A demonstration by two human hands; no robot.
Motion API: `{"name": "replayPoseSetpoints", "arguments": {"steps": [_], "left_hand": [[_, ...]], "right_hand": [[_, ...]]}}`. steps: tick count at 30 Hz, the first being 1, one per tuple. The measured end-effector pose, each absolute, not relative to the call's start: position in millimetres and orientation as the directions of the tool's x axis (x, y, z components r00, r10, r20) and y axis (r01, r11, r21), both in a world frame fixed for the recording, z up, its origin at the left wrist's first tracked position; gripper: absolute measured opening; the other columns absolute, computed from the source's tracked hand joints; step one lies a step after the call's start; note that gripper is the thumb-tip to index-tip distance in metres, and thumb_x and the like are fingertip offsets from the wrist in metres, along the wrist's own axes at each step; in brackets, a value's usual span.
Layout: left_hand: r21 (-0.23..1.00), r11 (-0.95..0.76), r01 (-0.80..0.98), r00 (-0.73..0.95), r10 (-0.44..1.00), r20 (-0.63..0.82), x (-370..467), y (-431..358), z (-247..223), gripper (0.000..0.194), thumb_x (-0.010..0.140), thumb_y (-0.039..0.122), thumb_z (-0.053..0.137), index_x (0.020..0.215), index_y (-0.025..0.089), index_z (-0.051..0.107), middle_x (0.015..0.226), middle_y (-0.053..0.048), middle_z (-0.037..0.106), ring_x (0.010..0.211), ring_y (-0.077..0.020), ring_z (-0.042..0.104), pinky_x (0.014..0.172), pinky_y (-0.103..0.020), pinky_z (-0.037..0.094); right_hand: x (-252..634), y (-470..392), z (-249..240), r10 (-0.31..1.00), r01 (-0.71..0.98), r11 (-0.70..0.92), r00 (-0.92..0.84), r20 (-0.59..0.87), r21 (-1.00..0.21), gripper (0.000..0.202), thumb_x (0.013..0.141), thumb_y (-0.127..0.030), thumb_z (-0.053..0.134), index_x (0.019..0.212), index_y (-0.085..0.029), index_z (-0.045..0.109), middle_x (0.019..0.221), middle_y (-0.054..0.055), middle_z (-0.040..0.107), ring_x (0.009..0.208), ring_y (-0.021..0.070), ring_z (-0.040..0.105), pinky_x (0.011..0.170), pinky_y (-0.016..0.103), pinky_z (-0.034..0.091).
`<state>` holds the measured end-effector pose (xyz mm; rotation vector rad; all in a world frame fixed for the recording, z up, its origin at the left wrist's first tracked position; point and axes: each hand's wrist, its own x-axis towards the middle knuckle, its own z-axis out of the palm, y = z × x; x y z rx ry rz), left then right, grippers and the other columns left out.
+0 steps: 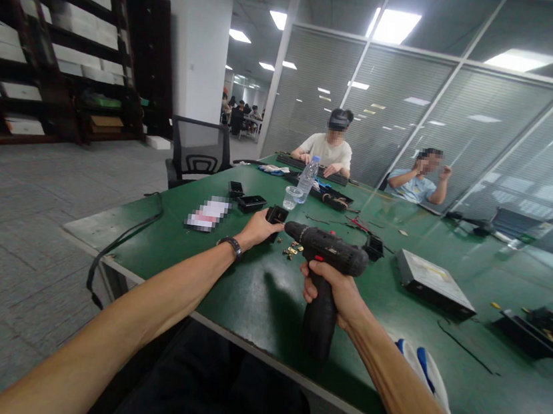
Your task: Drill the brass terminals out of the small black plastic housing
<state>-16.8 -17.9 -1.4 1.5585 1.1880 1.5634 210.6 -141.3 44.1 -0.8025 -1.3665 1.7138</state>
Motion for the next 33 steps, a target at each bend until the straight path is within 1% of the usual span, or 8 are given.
{"name": "replayPoseSetpoints", "arguments": {"steps": [5, 10, 15, 24, 30, 33], "left_hand": [[0.897, -0.39, 0.207, -0.128, 0.899, 0.42, -15.4, -21.4, 2.4, 0.037, 0.066, 0.036, 0.078, 0.091, 0.013, 0.065, 0.085, -0.005, 0.069, 0.073, -0.0153, 0.06, 0.066, -0.025, 0.046], [0.896, -0.382, 0.227, -0.138, 0.898, 0.418, -14.6, -21.3, 2.3, 0.036, 0.065, 0.035, 0.078, 0.09, 0.013, 0.064, 0.085, -0.005, 0.068, 0.076, -0.016, 0.06, 0.068, -0.025, 0.046], [0.895, -0.379, 0.236, -0.142, 0.898, 0.418, -15.0, -21.0, 1.7, 0.037, 0.065, 0.037, 0.078, 0.091, 0.013, 0.064, 0.087, -0.005, 0.069, 0.076, -0.0163, 0.061, 0.068, -0.025, 0.046], [0.888, -0.402, 0.223, -0.126, 0.891, 0.435, -17.0, -16.2, -3.2, 0.036, 0.067, 0.037, 0.077, 0.091, 0.014, 0.064, 0.086, -0.005, 0.068, 0.076, -0.0164, 0.06, 0.067, -0.025, 0.046], [0.902, -0.384, 0.195, -0.137, 0.9, 0.413, -16.7, -17.9, -1.2, 0.038, 0.064, 0.036, 0.079, 0.09, 0.014, 0.065, 0.085, -0.005, 0.068, 0.075, -0.0162, 0.06, 0.068, -0.025, 0.046], [0.901, -0.385, 0.201, -0.14, 0.899, 0.416, -16.2, -18.3, -0.2, 0.037, 0.064, 0.036, 0.079, 0.091, 0.014, 0.065, 0.085, -0.006, 0.069, 0.075, -0.0163, 0.06, 0.068, -0.025, 0.047]], "right_hand": [[209.9, -142.7, 45.1, 0.872, -0.193, -0.123, -0.489, -0.013, -0.973, 0.015, 0.084, -0.029, 0.059, 0.079, -0.016, 0.064, 0.049, 0.0, 0.054, 0.043, 0.0142, 0.05, 0.045, 0.027, 0.04], [211.0, -141.2, 44.3, 0.87, -0.192, -0.12, -0.492, -0.01, -0.974, 0.018, 0.085, -0.03, 0.058, 0.077, -0.015, 0.064, 0.047, 0.0, 0.052, 0.043, 0.014, 0.049, 0.044, 0.026, 0.039], [210.7, -139.0, 42.0, 0.88, -0.209, -0.12, -0.476, -0.006, -0.97, 0.016, 0.084, -0.03, 0.06, 0.079, -0.015, 0.064, 0.052, 0.001, 0.056, 0.043, 0.0135, 0.049, 0.045, 0.027, 0.041], [209.8, -146.1, 49.4, 0.865, -0.19, -0.144, -0.5, -0.03, -0.971, 0.016, 0.083, -0.03, 0.06, 0.076, -0.016, 0.062, 0.049, 0.0, 0.052, 0.043, 0.0136, 0.049, 0.045, 0.027, 0.04], [210.2, -139.1, 41.2, 0.887, -0.214, -0.131, -0.462, -0.018, -0.968, 0.015, 0.08, -0.031, 0.062, 0.083, -0.017, 0.064, 0.053, 0.0, 0.056, 0.042, 0.0146, 0.048, 0.043, 0.028, 0.04], [210.1, -139.0, 41.3, 0.879, -0.208, -0.135, -0.477, -0.02, -0.969, 0.015, 0.081, -0.031, 0.061, 0.081, -0.017, 0.063, 0.052, 0.0, 0.055, 0.042, 0.0144, 0.048, 0.043, 0.028, 0.04]]}}
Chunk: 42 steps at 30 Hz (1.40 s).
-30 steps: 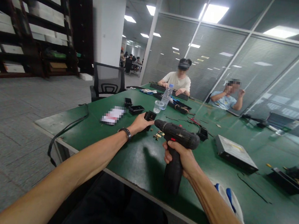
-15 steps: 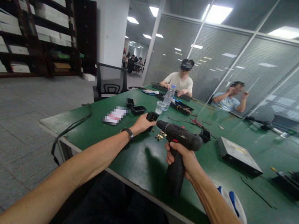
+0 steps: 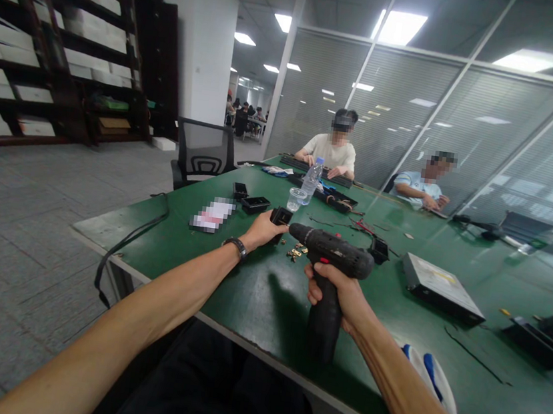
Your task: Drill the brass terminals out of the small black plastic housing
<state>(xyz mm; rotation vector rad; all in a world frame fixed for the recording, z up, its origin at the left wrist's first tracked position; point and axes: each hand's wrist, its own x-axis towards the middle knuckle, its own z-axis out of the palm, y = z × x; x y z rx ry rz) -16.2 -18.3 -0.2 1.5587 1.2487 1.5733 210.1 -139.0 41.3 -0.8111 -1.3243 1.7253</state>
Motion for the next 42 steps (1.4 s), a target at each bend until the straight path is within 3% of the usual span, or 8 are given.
{"name": "replayPoseSetpoints", "arguments": {"steps": [42], "left_hand": [[0.89, -0.38, 0.251, -0.154, 0.892, 0.425, -16, -16, 0, 0.033, 0.065, 0.034, 0.079, 0.087, 0.014, 0.066, 0.084, -0.005, 0.069, 0.075, -0.0168, 0.06, 0.07, -0.026, 0.046]], "right_hand": [[210, -139, 42, 0.88, -0.185, -0.111, -0.474, -0.01, -0.976, 0.018, 0.081, -0.033, 0.061, 0.077, -0.016, 0.064, 0.05, 0.001, 0.055, 0.043, 0.0144, 0.05, 0.044, 0.027, 0.041]]}}
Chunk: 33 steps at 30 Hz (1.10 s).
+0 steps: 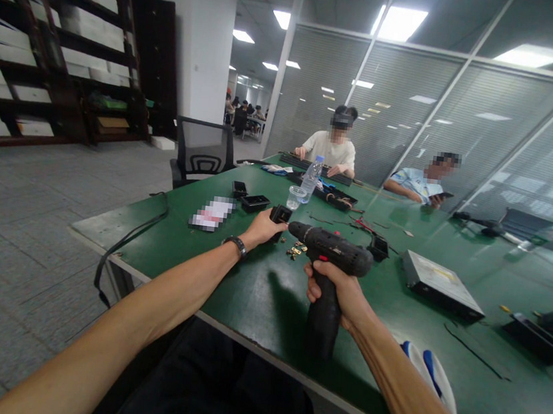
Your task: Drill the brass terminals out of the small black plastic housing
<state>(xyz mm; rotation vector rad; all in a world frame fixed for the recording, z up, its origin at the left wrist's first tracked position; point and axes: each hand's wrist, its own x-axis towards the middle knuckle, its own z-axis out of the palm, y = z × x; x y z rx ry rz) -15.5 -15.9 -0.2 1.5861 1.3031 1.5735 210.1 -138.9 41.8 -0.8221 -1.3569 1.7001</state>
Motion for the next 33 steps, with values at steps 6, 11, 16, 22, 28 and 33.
{"name": "replayPoseSetpoints", "arguments": {"steps": [6, 11, 16, 22, 28, 33], "left_hand": [[0.894, -0.38, 0.236, -0.153, 0.894, 0.421, -15.1, -16.6, 0.4, 0.035, 0.064, 0.036, 0.079, 0.087, 0.014, 0.065, 0.083, -0.005, 0.069, 0.074, -0.0167, 0.06, 0.068, -0.026, 0.046], [0.897, -0.38, 0.226, -0.147, 0.897, 0.417, -15.7, -15.4, -0.2, 0.035, 0.065, 0.036, 0.079, 0.089, 0.014, 0.065, 0.086, -0.006, 0.069, 0.076, -0.0172, 0.061, 0.069, -0.026, 0.046], [0.889, -0.383, 0.249, -0.144, 0.893, 0.426, -15.8, -15.1, -0.8, 0.035, 0.065, 0.036, 0.078, 0.089, 0.013, 0.065, 0.085, -0.006, 0.069, 0.076, -0.0172, 0.061, 0.069, -0.026, 0.046], [0.897, -0.37, 0.241, -0.149, 0.899, 0.411, -15.6, -13.6, -1.9, 0.034, 0.066, 0.035, 0.078, 0.089, 0.014, 0.065, 0.085, -0.005, 0.069, 0.074, -0.016, 0.06, 0.068, -0.026, 0.046], [0.899, -0.369, 0.236, -0.154, 0.899, 0.41, -15.2, -15.3, -0.3, 0.034, 0.064, 0.035, 0.079, 0.087, 0.014, 0.065, 0.084, -0.005, 0.069, 0.074, -0.016, 0.06, 0.068, -0.025, 0.045], [0.905, -0.363, 0.221, -0.154, 0.904, 0.4, -14.8, -18.2, 2.2, 0.035, 0.063, 0.035, 0.079, 0.086, 0.014, 0.065, 0.083, -0.005, 0.069, 0.074, -0.016, 0.06, 0.068, -0.025, 0.045]], "right_hand": [[209.7, -139.8, 45.2, 0.871, -0.189, -0.132, -0.49, -0.023, -0.973, 0.019, 0.082, -0.032, 0.06, 0.075, -0.015, 0.064, 0.047, 0.0, 0.052, 0.042, 0.0136, 0.048, 0.044, 0.027, 0.04], [209.3, -141.4, 46.8, 0.872, -0.169, -0.139, -0.488, -0.04, -0.976, 0.02, 0.082, -0.034, 0.061, 0.075, -0.015, 0.064, 0.047, 0.0, 0.052, 0.043, 0.0142, 0.049, 0.044, 0.027, 0.04], [210.3, -140.5, 43.8, 0.876, -0.19, -0.132, -0.481, -0.025, -0.973, 0.018, 0.083, -0.032, 0.061, 0.076, -0.015, 0.064, 0.048, 0.0, 0.054, 0.043, 0.0136, 0.049, 0.045, 0.026, 0.041], [210.4, -138.3, 41.7, 0.872, -0.212, -0.13, -0.489, -0.01, -0.968, 0.019, 0.084, -0.031, 0.059, 0.077, -0.015, 0.064, 0.048, 0.0, 0.053, 0.042, 0.0131, 0.048, 0.045, 0.026, 0.04], [210.2, -139.0, 41.0, 0.866, -0.213, -0.124, -0.499, -0.001, -0.969, 0.019, 0.085, -0.031, 0.06, 0.075, -0.015, 0.064, 0.05, 0.001, 0.054, 0.043, 0.0132, 0.05, 0.046, 0.026, 0.041], [211.1, -137.3, 39.6, 0.876, -0.235, -0.13, -0.482, -0.001, -0.963, 0.018, 0.084, -0.03, 0.06, 0.078, -0.014, 0.066, 0.052, 0.001, 0.056, 0.043, 0.013, 0.049, 0.045, 0.027, 0.041]]}}
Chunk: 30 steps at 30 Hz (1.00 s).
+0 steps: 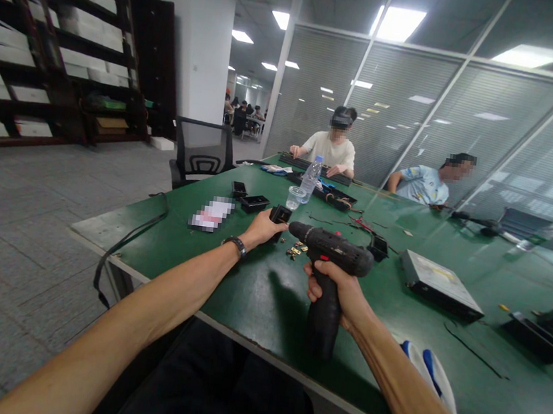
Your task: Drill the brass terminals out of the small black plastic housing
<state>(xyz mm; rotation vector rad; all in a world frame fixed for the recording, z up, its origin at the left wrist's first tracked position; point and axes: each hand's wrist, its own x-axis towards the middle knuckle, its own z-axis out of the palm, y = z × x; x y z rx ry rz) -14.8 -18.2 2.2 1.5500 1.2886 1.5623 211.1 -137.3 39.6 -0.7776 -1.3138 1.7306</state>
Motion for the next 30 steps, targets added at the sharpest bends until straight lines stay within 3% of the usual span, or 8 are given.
{"name": "replayPoseSetpoints", "arguments": {"steps": [30], "left_hand": [[0.894, -0.367, 0.258, -0.152, 0.898, 0.413, -15, -14, -1, 0.037, 0.064, 0.039, 0.079, 0.089, 0.014, 0.065, 0.085, -0.005, 0.069, 0.075, -0.0165, 0.06, 0.069, -0.026, 0.046]], "right_hand": [[207, -149, 56, 0.874, -0.188, -0.134, -0.485, -0.027, -0.973, 0.017, 0.084, -0.029, 0.058, 0.075, -0.015, 0.064, 0.048, 0.0, 0.053, 0.043, 0.0131, 0.049, 0.047, 0.026, 0.041]]}}
